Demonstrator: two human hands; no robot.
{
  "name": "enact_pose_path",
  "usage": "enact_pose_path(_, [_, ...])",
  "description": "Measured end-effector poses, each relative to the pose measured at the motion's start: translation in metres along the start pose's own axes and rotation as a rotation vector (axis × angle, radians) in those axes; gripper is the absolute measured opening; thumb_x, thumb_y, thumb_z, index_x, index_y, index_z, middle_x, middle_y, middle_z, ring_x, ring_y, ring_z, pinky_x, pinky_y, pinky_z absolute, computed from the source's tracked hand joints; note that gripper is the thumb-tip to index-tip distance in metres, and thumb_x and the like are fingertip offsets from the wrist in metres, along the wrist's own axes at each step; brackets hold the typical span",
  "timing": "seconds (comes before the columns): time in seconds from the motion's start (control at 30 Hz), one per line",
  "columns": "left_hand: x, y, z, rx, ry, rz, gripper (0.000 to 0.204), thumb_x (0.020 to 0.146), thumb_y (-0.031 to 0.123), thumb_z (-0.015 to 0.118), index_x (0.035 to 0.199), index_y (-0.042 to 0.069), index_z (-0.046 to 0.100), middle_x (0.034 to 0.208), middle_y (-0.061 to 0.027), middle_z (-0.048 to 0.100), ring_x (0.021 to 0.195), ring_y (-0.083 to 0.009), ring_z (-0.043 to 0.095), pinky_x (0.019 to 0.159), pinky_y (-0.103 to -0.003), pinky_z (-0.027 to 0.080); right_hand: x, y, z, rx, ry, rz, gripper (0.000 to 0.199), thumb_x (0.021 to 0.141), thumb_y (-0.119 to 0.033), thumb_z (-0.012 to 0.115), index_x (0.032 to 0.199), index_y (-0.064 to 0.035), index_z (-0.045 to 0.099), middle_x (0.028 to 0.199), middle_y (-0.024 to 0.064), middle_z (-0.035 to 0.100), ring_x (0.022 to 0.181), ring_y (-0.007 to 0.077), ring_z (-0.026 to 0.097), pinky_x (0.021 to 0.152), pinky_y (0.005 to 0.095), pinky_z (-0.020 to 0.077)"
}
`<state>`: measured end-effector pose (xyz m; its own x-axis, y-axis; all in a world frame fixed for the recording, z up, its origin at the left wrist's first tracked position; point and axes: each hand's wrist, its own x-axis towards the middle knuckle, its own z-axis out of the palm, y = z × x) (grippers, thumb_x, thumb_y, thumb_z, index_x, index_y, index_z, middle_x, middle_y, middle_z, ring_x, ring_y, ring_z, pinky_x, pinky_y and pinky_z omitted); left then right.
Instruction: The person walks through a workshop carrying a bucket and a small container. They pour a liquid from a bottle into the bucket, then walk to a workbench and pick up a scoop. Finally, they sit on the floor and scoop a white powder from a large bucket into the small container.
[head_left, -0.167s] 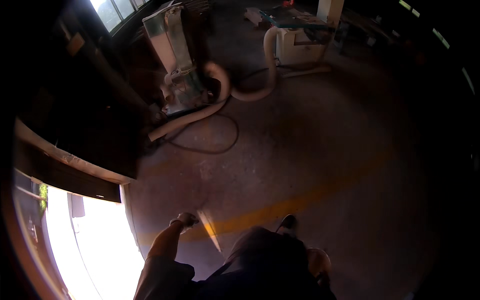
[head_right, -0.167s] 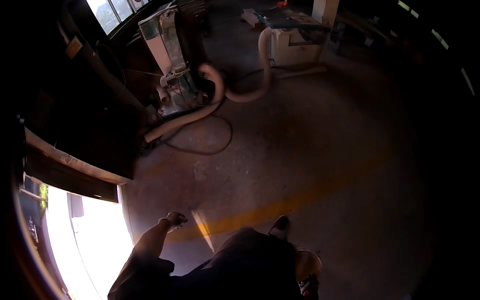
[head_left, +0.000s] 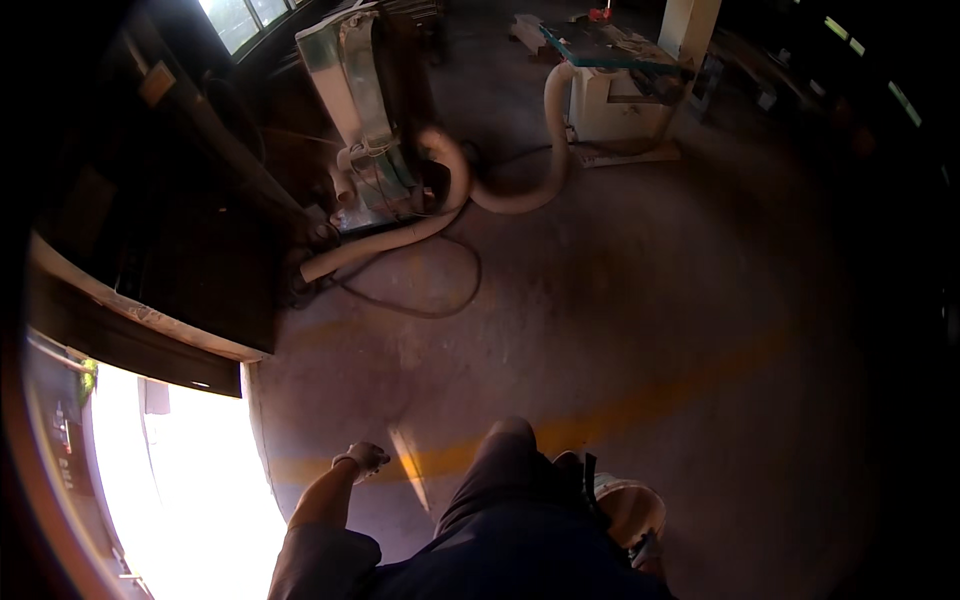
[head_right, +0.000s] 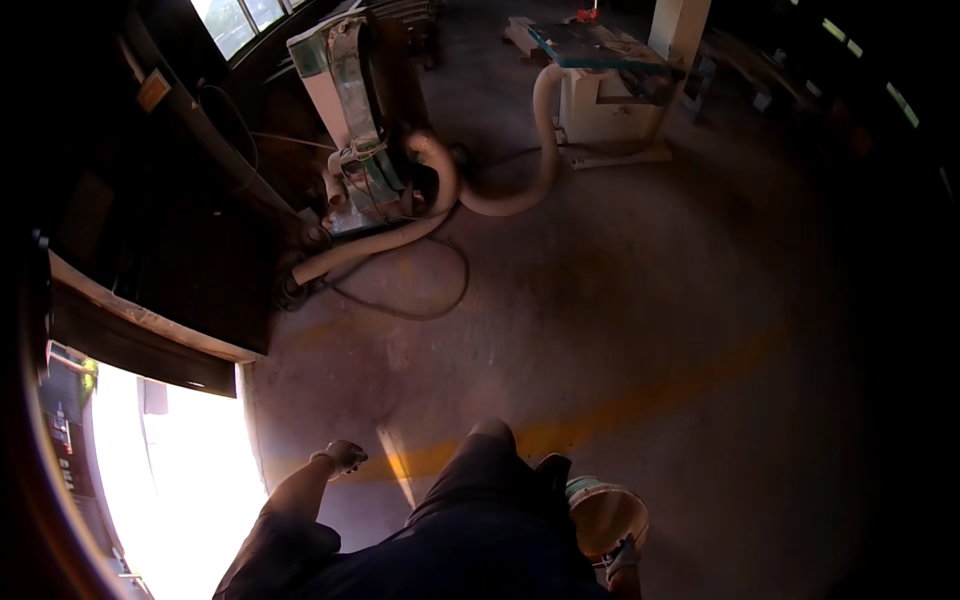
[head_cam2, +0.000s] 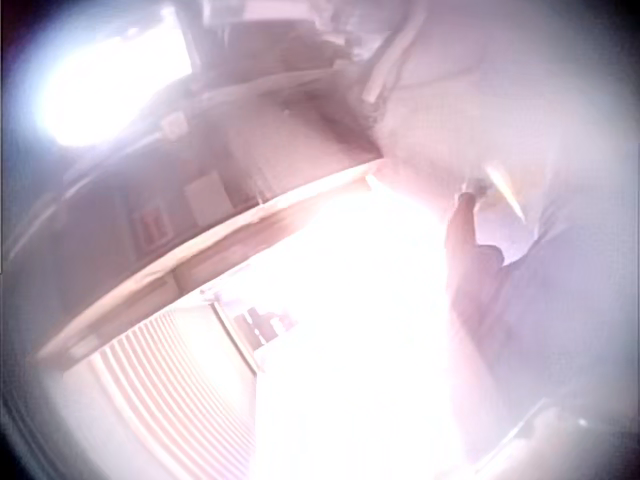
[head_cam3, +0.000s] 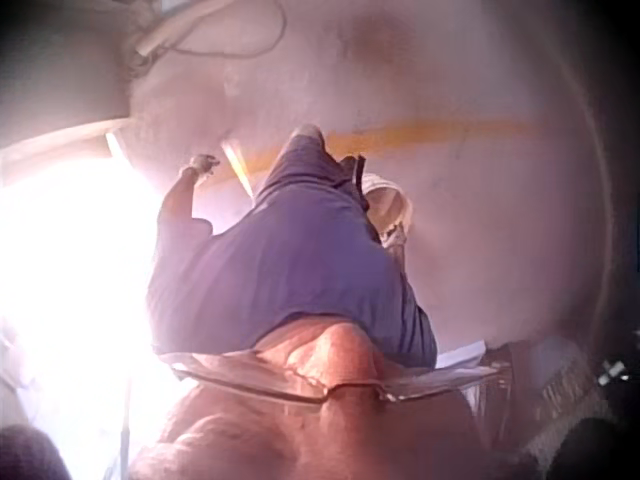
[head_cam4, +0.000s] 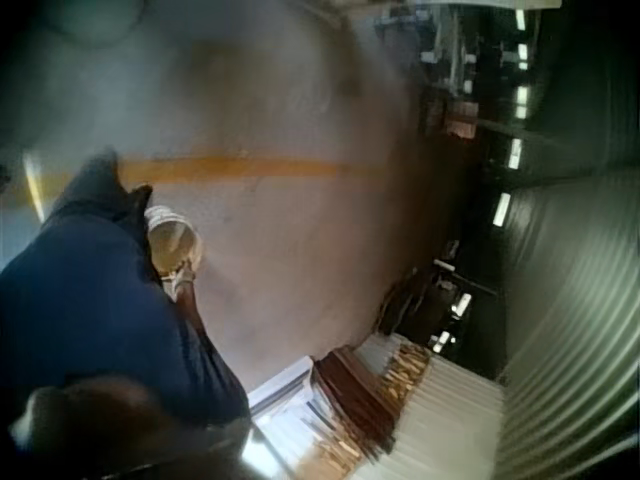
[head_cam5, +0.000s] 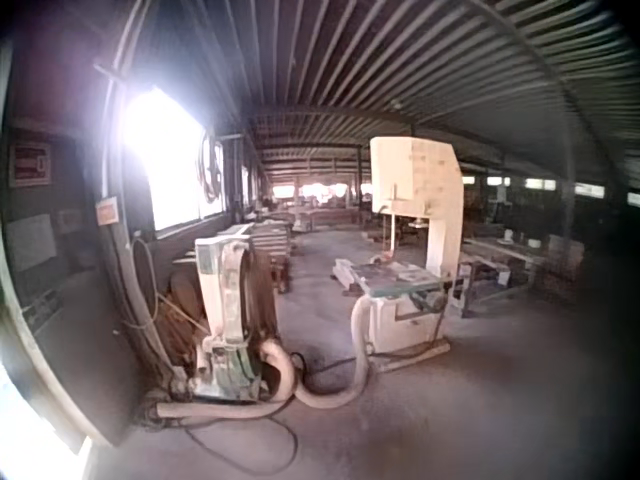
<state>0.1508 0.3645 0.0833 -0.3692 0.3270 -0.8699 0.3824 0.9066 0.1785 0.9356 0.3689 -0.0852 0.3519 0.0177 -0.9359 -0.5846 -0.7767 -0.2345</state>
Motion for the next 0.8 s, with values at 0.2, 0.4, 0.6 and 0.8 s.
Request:
enact_pose_path(0.2, [0.037,0.046,0.005,-0.213,0.029,-0.069,0.037,0.092,0.029,0.073,0.120,0.005,0.074,0.092,-0.0071,0.076,0.073,-0.0172,0.070,0.067,-0.034,0.058,0.070,-0.114,0.071,-0.637,-0.276,-0.227,0.053,0.099,-0.061,0.057,0.132,-0.0200,0.061,0.136,0.0062,0.063,0.121,0.0312,0.061,0.094,0.0520,0.0494])
enact_pose_path(0.4, [0.104,0.113,-0.021,-0.274,-0.009,-0.158,0.035,0.093,0.028,0.075,0.119,0.005,0.075,0.096,-0.0063,0.076,0.077,-0.0161,0.072,0.070,-0.030,0.061,0.002,-0.269,0.251,-0.489,-0.335,-0.152,0.057,0.100,-0.060,0.053,0.140,-0.0200,0.057,0.151,0.0032,0.055,0.135,0.0286,0.053,0.104,0.0512,0.0438])
enact_pose_path(0.6, [0.173,0.201,-0.135,-0.235,0.074,-0.169,0.038,0.092,0.028,0.075,0.121,0.004,0.074,0.082,-0.0060,0.074,0.068,-0.0165,0.070,0.061,-0.032,0.057,-0.116,-0.374,0.397,-0.407,-0.157,-0.270,0.055,0.100,-0.058,0.055,0.139,-0.0184,0.058,0.145,0.0009,0.059,0.131,0.0265,0.055,0.105,0.0532,0.0434])
enact_pose_path(0.8, [0.235,0.356,-0.285,-0.327,0.287,-0.033,0.035,0.092,0.021,0.074,0.122,0.002,0.073,0.078,-0.0074,0.072,0.064,-0.0148,0.065,0.057,-0.031,0.051,-0.134,-0.461,0.562,-0.404,-0.148,-0.276,0.043,0.098,-0.057,0.059,0.121,-0.0200,0.064,0.116,0.0010,0.067,0.102,0.0230,0.062,0.090,0.0494,0.0493])
